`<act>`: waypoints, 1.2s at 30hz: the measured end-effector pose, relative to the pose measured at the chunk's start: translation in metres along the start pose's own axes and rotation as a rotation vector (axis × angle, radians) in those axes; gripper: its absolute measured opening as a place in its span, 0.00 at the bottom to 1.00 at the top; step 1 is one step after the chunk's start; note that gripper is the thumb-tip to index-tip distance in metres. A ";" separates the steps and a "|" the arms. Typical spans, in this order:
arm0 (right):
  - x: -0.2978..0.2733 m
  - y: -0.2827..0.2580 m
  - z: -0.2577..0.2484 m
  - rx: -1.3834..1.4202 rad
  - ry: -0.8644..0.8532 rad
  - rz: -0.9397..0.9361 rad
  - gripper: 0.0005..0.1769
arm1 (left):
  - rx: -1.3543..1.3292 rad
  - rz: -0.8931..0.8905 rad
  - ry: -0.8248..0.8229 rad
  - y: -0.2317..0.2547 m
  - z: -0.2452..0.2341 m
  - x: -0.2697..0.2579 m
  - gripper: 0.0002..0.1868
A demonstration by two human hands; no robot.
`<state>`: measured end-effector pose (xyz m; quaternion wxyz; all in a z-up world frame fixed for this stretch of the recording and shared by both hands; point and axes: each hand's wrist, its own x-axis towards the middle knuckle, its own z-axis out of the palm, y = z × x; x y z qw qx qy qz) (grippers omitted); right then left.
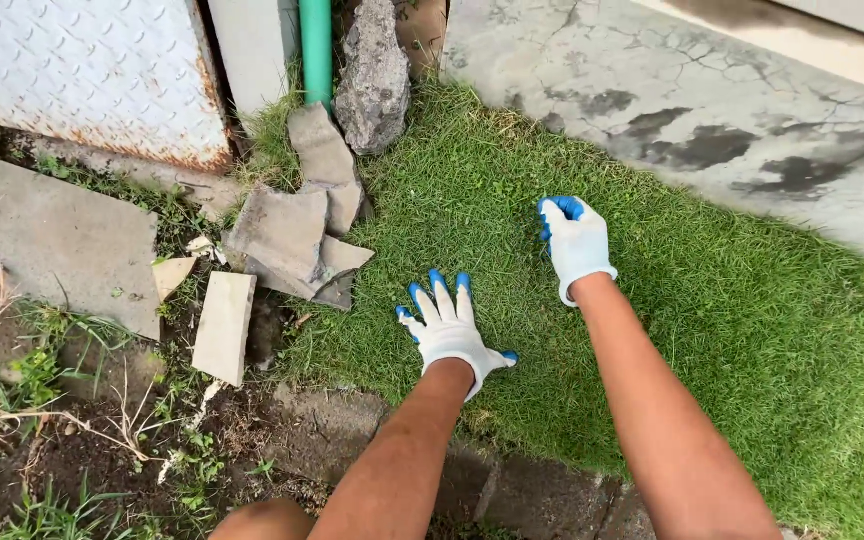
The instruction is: Trimming a hedge with shears and clearing debris from grass.
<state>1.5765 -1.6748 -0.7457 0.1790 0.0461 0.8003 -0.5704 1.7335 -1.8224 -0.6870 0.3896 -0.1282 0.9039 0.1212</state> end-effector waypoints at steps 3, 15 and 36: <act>0.001 -0.017 0.004 -0.058 0.238 -0.092 0.12 | 0.010 0.002 0.010 0.001 -0.005 0.000 0.82; 0.000 -0.048 0.023 -0.019 0.017 0.072 0.11 | -0.005 0.002 -0.024 -0.002 -0.004 0.003 0.80; -0.017 -0.040 0.013 -0.620 0.151 -0.302 0.13 | -0.019 0.030 -0.091 -0.003 0.002 0.009 0.81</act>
